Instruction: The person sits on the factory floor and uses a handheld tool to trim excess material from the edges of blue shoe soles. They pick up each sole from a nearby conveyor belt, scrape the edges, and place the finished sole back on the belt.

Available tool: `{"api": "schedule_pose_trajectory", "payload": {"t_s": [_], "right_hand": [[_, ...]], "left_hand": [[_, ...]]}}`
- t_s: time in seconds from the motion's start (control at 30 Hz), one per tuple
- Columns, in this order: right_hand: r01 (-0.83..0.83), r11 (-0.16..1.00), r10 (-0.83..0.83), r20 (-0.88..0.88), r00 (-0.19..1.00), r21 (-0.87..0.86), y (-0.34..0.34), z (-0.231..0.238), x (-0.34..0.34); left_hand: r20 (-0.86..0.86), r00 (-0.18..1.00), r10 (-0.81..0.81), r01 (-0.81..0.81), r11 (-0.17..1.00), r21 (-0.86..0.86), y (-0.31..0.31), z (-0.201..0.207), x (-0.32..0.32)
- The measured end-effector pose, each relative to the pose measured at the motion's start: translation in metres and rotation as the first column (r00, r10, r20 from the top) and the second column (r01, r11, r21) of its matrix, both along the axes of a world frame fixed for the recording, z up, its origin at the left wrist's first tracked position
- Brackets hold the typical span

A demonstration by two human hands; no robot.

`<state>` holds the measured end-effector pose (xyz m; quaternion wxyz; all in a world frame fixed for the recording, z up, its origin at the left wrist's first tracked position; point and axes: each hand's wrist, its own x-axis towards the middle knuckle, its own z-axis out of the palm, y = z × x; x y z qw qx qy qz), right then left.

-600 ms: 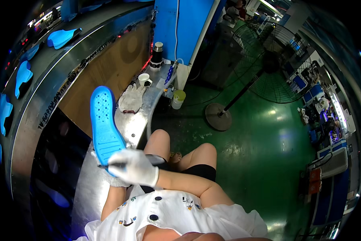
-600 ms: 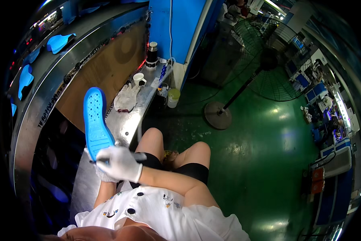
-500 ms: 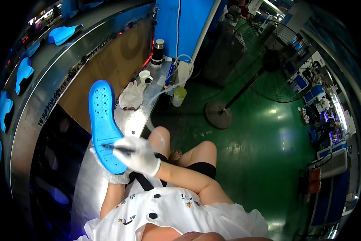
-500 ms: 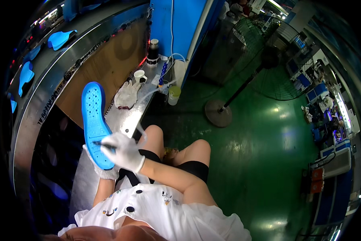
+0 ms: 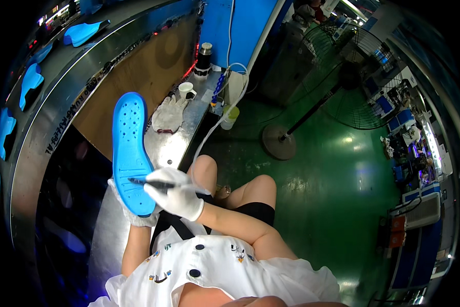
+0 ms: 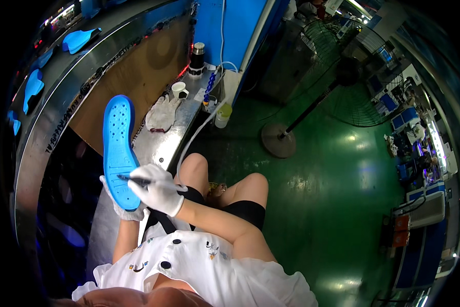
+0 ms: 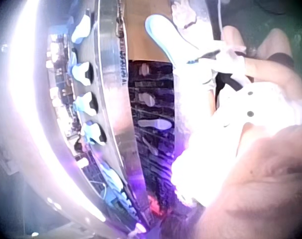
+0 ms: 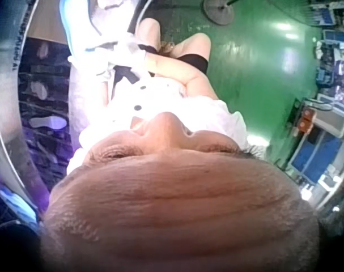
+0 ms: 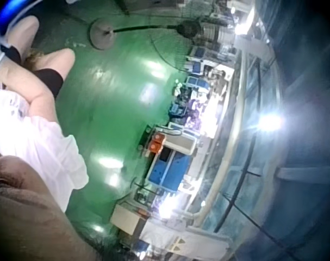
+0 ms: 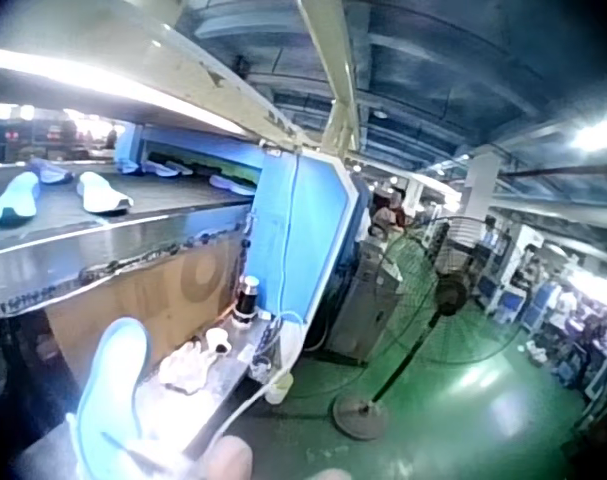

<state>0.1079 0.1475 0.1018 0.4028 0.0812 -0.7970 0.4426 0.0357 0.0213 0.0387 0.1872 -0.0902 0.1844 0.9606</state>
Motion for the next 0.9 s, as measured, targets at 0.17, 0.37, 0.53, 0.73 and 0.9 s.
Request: {"api": "schedule_pose_trajectory", "payload": {"t_s": [0.17,0.37,0.53,0.73,0.9], "right_hand": [[-0.262,0.959,0.268,0.045,0.963,-0.108,-0.034,0.013,0.012],[-0.174,0.976,0.173,0.022,0.985,0.13,-0.011,0.013,0.022],[-0.084,0.986,0.106,0.155,0.982,-0.147,0.001,0.003,0.015],[-0.143,0.863,0.309,0.285,0.907,-0.484,-0.007,0.01,0.024],[-0.242,0.965,0.237,0.054,0.97,0.101,-0.013,0.014,0.028]], "left_hand": [[-0.414,0.818,-0.399,0.487,0.864,0.128,-0.024,0.012,-0.001],[-0.299,0.866,-0.401,0.448,0.887,0.107,0.0,0.033,-0.005],[-0.134,0.951,-0.279,0.307,0.912,0.273,0.025,0.006,-0.005],[-0.394,0.837,-0.381,0.502,0.821,0.272,0.012,0.012,0.0],[-0.262,0.928,-0.266,0.326,0.918,0.224,0.019,0.037,0.007]]}}
